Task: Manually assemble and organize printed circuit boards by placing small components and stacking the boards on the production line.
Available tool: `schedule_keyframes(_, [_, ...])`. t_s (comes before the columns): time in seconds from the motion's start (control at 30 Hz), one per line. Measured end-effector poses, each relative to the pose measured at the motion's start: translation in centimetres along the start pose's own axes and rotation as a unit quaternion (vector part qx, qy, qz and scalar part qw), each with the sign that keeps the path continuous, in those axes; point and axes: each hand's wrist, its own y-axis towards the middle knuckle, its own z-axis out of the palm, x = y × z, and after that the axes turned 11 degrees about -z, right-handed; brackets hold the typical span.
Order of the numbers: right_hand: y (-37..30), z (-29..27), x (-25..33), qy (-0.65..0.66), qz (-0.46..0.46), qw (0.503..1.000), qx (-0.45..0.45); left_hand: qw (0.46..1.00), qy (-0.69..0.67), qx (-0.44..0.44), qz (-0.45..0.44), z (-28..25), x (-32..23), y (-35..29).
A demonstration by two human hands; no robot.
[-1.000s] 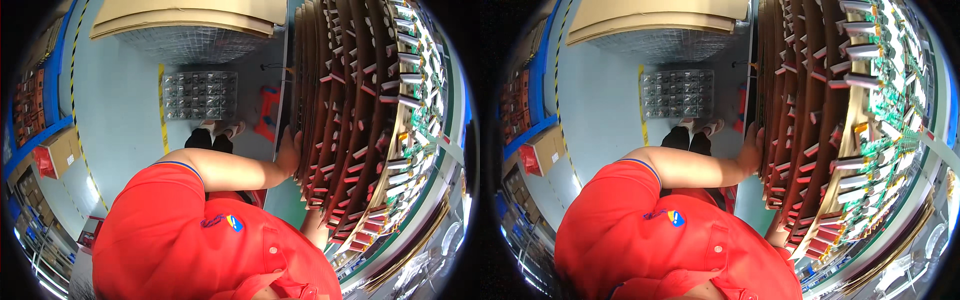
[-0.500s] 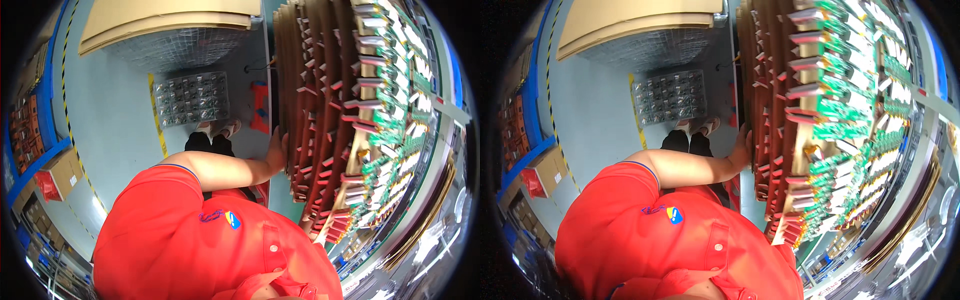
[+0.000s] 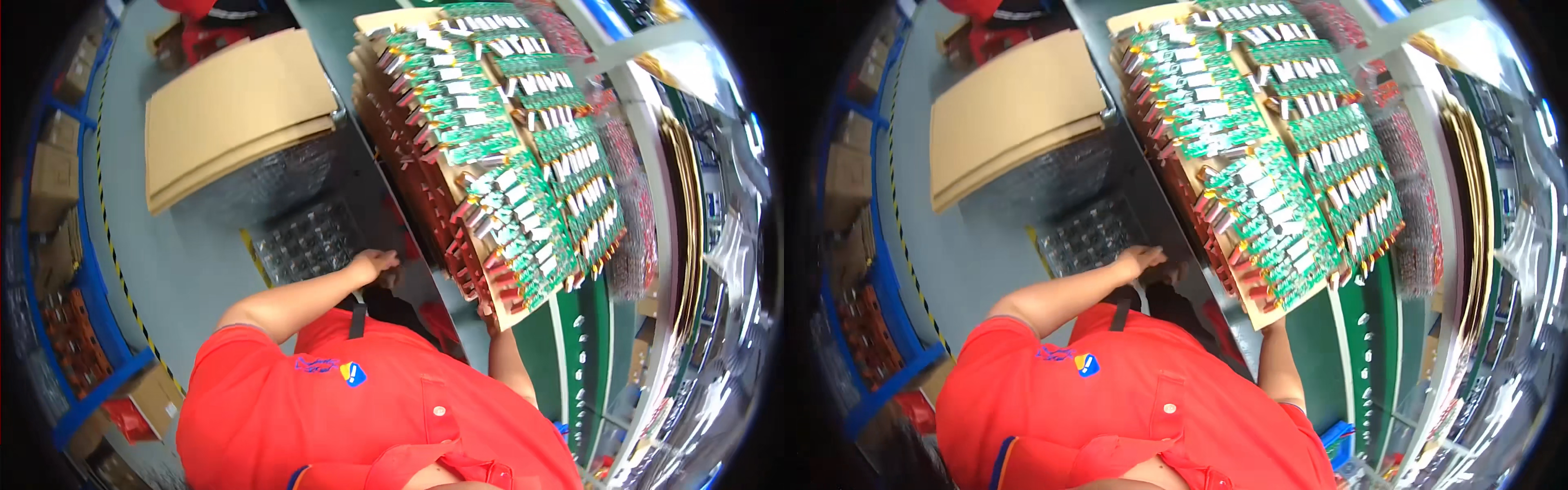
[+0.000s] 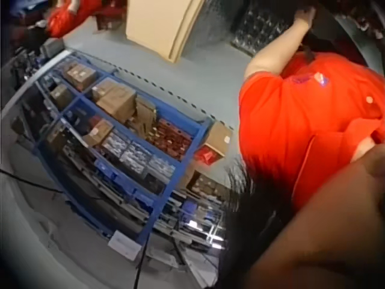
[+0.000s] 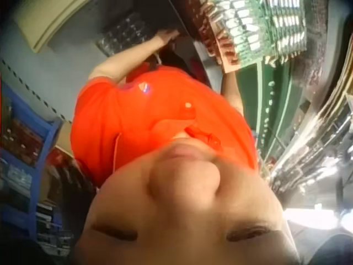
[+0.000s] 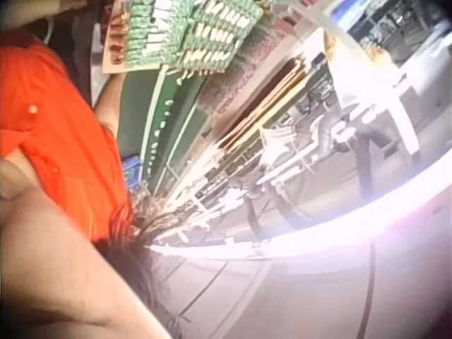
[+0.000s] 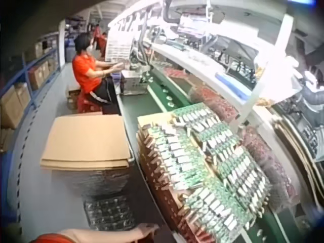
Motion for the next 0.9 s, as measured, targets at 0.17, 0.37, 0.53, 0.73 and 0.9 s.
schedule_keyframes(0.17, [-1.1, -10.9, -3.4, -0.266, 0.013, 0.962, -0.066, 0.984, 0.140, -0.057, 0.093, -8.2, -0.3, -4.8])
schedule_keyframes(0.37, [-2.4, -15.3, -0.5, -0.678, -0.067, 0.732, 0.034, 0.942, 0.308, -0.054, 0.125, -12.2, -2.3, -9.8])
schedule_keyframes(0.53, [5.0, -12.6, 1.7, -0.462, -0.132, 0.877, 0.008, 0.977, 0.182, -0.020, 0.107, -8.0, -2.3, -4.6])
schedule_keyframes(0.73, [5.4, 6.8, 7.2, -0.003, -0.048, 0.997, -0.062, 0.968, -0.214, -0.094, 0.089, -4.0, -8.4, 1.0])
schedule_keyframes(0.9, [6.3, 14.5, 6.8, 0.150, -0.023, 0.985, -0.087, 0.901, -0.395, 0.010, 0.180, -5.3, -13.2, 5.3])
